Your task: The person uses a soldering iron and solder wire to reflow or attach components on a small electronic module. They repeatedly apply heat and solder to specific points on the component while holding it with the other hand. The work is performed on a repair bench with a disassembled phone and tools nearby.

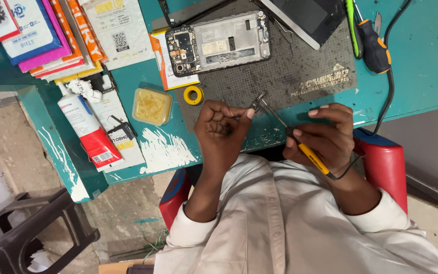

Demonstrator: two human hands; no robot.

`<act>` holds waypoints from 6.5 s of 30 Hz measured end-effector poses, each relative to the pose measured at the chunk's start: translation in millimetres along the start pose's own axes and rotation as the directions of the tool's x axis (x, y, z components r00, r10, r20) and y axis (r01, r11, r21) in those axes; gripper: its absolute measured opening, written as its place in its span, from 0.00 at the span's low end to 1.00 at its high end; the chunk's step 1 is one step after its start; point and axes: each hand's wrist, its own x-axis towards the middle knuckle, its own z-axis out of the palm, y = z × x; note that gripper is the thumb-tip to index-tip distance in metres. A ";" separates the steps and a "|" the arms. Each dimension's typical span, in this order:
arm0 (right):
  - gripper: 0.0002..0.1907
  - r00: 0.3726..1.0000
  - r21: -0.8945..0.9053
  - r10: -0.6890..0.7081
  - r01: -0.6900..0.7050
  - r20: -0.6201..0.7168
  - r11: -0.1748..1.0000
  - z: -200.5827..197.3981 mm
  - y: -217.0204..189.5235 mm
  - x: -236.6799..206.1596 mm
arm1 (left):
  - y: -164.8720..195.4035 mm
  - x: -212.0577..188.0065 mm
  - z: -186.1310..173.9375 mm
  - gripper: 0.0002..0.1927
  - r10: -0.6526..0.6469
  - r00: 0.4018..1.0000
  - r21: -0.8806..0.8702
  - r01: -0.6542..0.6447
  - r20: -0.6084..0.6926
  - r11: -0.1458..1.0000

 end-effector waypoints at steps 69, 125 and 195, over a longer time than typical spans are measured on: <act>0.08 0.999 0.012 -0.015 0.014 0.041 1.000 2.5 -2.8 1.3 | -0.2 -2.1 -1.8 0.18 0.029 0.999 -0.009 -0.029 0.022 1.000; 0.10 0.999 0.051 0.051 -0.051 -0.011 0.997 -4.2 -3.2 -5.1 | 4.6 -11.5 -7.6 0.15 -0.038 0.999 0.057 0.038 -0.007 0.998; 0.13 0.963 0.195 0.253 -0.266 0.089 0.944 36.2 -52.2 9.6 | 17.6 -34.4 -41.2 0.06 0.340 0.886 0.317 -0.240 -0.315 0.918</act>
